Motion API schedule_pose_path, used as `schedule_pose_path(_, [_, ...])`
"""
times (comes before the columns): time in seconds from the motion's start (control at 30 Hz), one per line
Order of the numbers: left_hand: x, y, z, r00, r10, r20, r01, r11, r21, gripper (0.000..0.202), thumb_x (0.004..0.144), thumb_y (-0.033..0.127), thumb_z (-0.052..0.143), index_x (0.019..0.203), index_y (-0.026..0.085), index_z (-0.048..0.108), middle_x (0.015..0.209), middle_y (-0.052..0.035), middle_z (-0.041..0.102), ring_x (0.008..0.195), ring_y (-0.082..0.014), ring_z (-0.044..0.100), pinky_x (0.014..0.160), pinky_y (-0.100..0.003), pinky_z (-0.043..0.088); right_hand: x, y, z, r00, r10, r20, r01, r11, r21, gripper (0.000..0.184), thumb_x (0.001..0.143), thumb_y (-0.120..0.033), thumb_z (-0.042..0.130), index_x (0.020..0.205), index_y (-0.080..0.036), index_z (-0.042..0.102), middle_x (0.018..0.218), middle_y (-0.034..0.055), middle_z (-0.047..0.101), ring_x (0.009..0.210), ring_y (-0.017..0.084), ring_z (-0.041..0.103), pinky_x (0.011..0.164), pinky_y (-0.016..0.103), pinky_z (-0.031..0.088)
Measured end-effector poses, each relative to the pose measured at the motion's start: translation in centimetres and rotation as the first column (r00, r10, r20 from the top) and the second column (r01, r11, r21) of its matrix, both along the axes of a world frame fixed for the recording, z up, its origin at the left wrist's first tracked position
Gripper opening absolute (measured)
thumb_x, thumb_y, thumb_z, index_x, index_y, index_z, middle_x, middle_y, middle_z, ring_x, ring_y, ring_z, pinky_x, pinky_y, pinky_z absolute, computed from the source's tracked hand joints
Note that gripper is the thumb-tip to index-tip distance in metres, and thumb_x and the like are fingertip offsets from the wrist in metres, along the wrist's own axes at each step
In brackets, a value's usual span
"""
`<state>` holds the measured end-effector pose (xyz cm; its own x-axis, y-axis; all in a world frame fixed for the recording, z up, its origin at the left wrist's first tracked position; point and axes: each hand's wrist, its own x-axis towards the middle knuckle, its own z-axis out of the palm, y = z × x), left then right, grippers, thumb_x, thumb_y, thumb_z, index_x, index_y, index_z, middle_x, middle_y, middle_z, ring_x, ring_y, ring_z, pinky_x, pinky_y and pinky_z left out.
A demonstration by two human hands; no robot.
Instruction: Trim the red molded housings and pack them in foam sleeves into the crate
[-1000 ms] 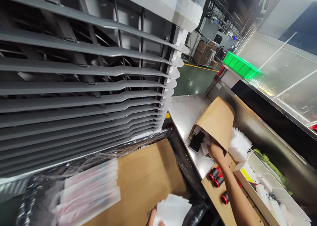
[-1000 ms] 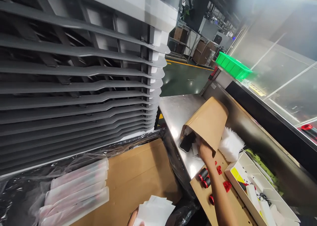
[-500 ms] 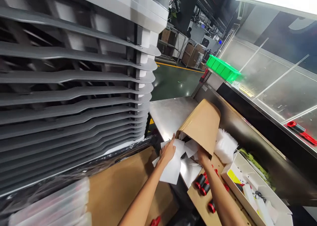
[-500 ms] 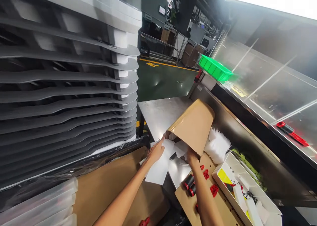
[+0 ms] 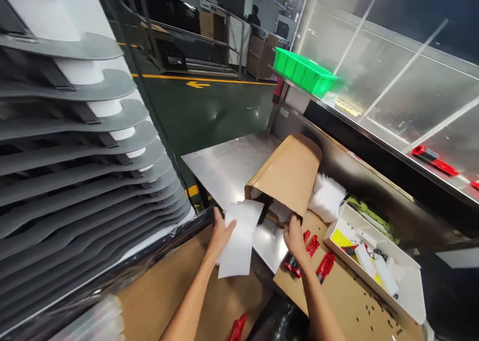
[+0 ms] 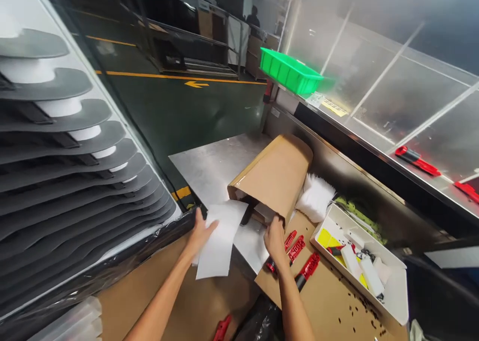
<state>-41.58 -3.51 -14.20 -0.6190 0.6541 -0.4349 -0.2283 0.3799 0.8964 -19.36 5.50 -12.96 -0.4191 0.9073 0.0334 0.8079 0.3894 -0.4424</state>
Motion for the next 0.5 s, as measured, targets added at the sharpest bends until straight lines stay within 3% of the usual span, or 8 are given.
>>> schedule_pose_path(0.1, [1.5, -5.1, -0.4, 0.944, 0.032, 0.329, -0.068, 0.993, 0.098, 0.06, 0.086, 0.02, 0.059, 0.144, 0.014, 0.043, 0.106, -0.0108, 0.073, 0.086, -0.0195, 0.069, 0.076, -0.027, 0.055, 3.9, -7.4, 0.4, 0.993, 0.036, -0.112, -0.037, 0.999, -0.007, 0.06, 0.092, -0.01, 0.038, 0.151, -0.017, 0.03, 0.153, 0.0158, 0.036, 0.143, 0.023, 0.038, 0.114, 0.04, 0.039])
schedule_pose_path(0.17, [3.2, -7.7, 0.0, 0.843, 0.001, 0.537, -0.086, 0.987, 0.133, 0.039, 0.087, 0.015, 0.052, 0.125, 0.013, 0.06, 0.085, -0.0066, 0.071, 0.06, -0.0129, 0.061, 0.057, -0.021, 0.052, 8.2, -13.5, -0.6, 0.973, 0.079, -0.219, -0.1, 0.991, -0.087, 0.054, 0.095, -0.016, 0.035, 0.149, -0.022, 0.035, 0.154, 0.0115, 0.038, 0.142, 0.02, 0.04, 0.115, 0.037, 0.038])
schedule_pose_path(0.23, [5.6, -9.5, 1.1, 0.715, -0.041, 0.697, -0.096, 0.983, 0.156, 0.033, 0.087, 0.008, 0.043, 0.111, 0.015, 0.064, 0.074, -0.003, 0.066, 0.049, -0.0078, 0.05, 0.045, -0.015, 0.044, 13.4, -20.1, -2.4, 0.964, 0.049, -0.262, -0.125, 0.951, -0.282, 0.052, 0.092, -0.019, 0.039, 0.143, -0.026, 0.044, 0.145, 0.0097, 0.049, 0.13, 0.02, 0.053, 0.11, 0.035, 0.043])
schedule_pose_path(0.3, [8.5, -10.8, 2.4, 0.591, -0.093, 0.801, -0.078, 0.982, 0.172, 0.036, 0.087, 0.003, 0.036, 0.105, 0.016, 0.064, 0.073, -0.0016, 0.062, 0.049, -0.0054, 0.047, 0.043, -0.01, 0.041, 18.5, -26.5, -4.3, 0.991, -0.073, -0.115, -0.001, 0.843, -0.538, 0.051, 0.078, -0.02, 0.054, 0.127, -0.031, 0.059, 0.134, 0.0055, 0.06, 0.117, 0.022, 0.062, 0.101, 0.032, 0.049])
schedule_pose_path(0.4, [13.4, -12.4, 4.1, 0.384, -0.133, 0.914, -0.031, 0.987, 0.157, 0.037, 0.087, -0.001, 0.035, 0.102, 0.018, 0.062, 0.074, -0.0008, 0.059, 0.051, -0.0043, 0.047, 0.045, -0.008, 0.041, 24.2, -34.3, -5.9, 0.957, -0.278, 0.088, 0.268, 0.722, -0.638, 0.032, 0.068, -0.021, 0.062, 0.096, -0.032, 0.071, 0.098, 0.0016, 0.073, 0.098, 0.027, 0.069, 0.088, 0.037, 0.055])
schedule_pose_path(0.43, [14.9, -12.9, 4.4, 0.369, -0.133, 0.92, 0.013, 0.99, 0.138, 0.036, 0.087, -0.002, 0.034, 0.1, 0.018, 0.062, 0.073, -0.0003, 0.057, 0.051, -0.0038, 0.046, 0.043, -0.007, 0.039, 25.4, -36.1, -6.0, 0.93, -0.341, 0.137, 0.346, 0.686, -0.64, 0.025, 0.07, -0.022, 0.062, 0.09, -0.032, 0.071, 0.089, 0.0011, 0.073, 0.092, 0.027, 0.07, 0.084, 0.038, 0.055])
schedule_pose_path(0.5, [17.1, -13.4, 4.4, 0.482, -0.157, 0.862, 0.147, 0.984, 0.096, 0.034, 0.088, -0.002, 0.033, 0.094, 0.017, 0.061, 0.073, 0.0, 0.055, 0.051, -0.003, 0.045, 0.042, -0.006, 0.034, 27.2, -38.4, -5.8, 0.874, -0.434, 0.219, 0.464, 0.606, -0.646, 0.015, 0.078, -0.026, 0.062, 0.09, -0.029, 0.071, 0.084, 0.0011, 0.071, 0.086, 0.025, 0.07, 0.079, 0.039, 0.056])
